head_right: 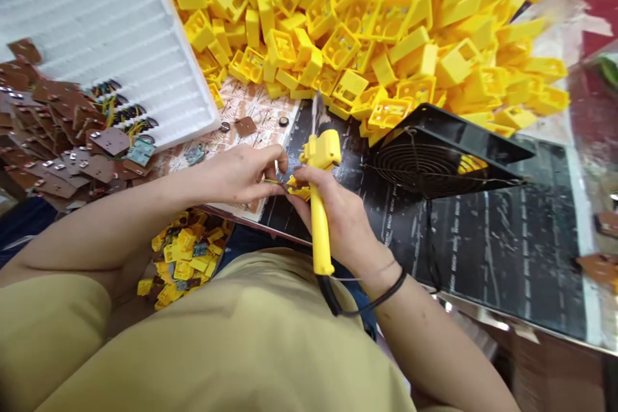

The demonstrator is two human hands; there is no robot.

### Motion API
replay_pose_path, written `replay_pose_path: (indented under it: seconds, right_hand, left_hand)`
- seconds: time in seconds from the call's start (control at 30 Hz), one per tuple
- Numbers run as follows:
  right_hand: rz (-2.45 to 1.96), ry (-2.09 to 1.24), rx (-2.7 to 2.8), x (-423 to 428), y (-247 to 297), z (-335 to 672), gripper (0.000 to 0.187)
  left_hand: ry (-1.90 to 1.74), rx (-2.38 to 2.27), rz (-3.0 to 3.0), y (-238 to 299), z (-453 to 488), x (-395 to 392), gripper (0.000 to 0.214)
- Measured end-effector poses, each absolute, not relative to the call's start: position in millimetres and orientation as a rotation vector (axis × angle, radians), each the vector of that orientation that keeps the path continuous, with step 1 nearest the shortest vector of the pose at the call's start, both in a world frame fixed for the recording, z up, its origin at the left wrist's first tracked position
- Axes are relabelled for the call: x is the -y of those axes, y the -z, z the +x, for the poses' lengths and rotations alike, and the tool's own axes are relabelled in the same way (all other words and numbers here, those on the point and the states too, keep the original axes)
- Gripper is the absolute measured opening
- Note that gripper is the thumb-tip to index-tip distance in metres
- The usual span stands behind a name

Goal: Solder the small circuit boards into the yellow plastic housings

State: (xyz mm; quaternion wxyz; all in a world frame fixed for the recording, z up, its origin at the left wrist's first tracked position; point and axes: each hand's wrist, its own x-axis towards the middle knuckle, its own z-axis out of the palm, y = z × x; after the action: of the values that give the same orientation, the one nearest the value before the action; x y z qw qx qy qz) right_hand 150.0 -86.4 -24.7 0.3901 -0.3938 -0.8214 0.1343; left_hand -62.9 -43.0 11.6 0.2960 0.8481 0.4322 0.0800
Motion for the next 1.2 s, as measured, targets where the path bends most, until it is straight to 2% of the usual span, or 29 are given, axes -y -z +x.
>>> replay_pose_path:
  seconds: [0.13,0.2,0.3,0.43,0.6,0.93,1.07,1.13,1.2]
  right_hand:
    - [-1.009,-0.274,1.962,93.3,33.2,145.8,0.030]
    - [-0.996,-0.228,1.909,95.8,36.1,144.7,0.033]
    - [-0.972,-0.142,1.879,98.3,36.4,142.5,0.035]
    - [-0.959,-0.052,1.884,100.1,32.3,140.2,0.037]
    - [-0.991,-0.058,1.941,102.8,28.3,140.2,0.036]
    - [-0.997,-0.110,2.027,104.5,26.2,139.8,0.035]
    - [-1.006,-0.181,2.048,103.8,25.0,140.0,0.036]
    - [-1.002,-0.216,2.067,104.5,24.0,138.9,0.035]
    - [-0.994,-0.242,2.084,105.2,23.0,137.5,0.034]
  left_hand:
    - [-0.419,-0.971,1.650,0.4,-75.1,56.6,0.073]
    - [-0.525,-0.964,1.309,8.5,-80.9,61.1,0.085]
    - [-0.538,-0.972,1.069,18.8,-82.0,67.4,0.075]
    - [-0.519,-0.970,1.033,22.9,-77.5,72.5,0.058]
    - [-0.736,-1.172,1.379,18.0,-76.4,73.8,0.026]
    - [-0.912,-1.195,2.382,12.1,-75.3,76.2,0.018]
    - [-0.596,-1.220,2.849,-5.7,-79.0,80.5,0.024]
    - [-0.418,-1.308,2.935,-12.2,-78.6,83.2,0.025]
    - [-0.388,-1.383,2.967,-14.6,-76.2,84.7,0.023]
